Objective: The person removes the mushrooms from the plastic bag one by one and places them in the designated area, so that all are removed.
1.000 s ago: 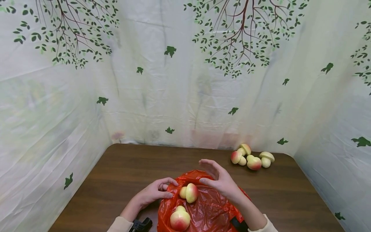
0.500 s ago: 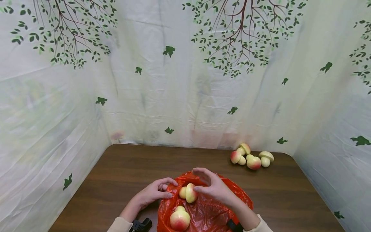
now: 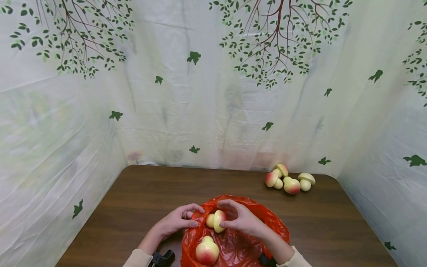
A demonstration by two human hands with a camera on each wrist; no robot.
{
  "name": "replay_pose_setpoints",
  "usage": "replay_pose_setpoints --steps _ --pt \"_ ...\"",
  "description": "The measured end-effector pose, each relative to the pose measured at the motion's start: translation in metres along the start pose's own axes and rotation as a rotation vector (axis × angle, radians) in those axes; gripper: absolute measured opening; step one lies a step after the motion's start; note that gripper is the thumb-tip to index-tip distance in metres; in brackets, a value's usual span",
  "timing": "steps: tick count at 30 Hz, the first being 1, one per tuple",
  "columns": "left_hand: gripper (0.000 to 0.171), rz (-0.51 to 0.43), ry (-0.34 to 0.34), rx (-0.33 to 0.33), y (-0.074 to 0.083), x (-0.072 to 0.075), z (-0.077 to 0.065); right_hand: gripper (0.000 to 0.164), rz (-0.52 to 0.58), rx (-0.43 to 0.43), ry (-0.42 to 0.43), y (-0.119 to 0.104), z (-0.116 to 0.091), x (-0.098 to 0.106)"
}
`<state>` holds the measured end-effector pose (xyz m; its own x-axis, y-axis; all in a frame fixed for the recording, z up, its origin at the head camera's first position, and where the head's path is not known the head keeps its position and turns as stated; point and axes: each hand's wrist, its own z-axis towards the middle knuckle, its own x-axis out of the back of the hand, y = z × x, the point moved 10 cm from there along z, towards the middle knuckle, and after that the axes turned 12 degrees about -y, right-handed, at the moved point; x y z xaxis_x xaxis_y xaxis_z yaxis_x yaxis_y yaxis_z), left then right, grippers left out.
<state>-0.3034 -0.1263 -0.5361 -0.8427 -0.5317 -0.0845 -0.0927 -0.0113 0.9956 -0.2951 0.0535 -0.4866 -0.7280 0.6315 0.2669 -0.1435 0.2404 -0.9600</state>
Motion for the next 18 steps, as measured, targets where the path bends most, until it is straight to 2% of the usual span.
replay_pose_setpoints --steps 6,13,18 --pt "0.035 -0.005 0.001 -0.006 0.001 -0.001 0.0 0.06 -0.071 -0.001 0.014 0.005 0.002 -0.001" --pt "0.045 -0.009 -0.006 -0.026 0.003 -0.001 0.0 0.062 -0.083 -0.007 0.031 0.009 0.003 -0.001" --pt "0.045 -0.01 -0.018 -0.042 0.003 -0.002 0.0 0.061 -0.116 -0.002 0.053 0.014 0.005 -0.001"
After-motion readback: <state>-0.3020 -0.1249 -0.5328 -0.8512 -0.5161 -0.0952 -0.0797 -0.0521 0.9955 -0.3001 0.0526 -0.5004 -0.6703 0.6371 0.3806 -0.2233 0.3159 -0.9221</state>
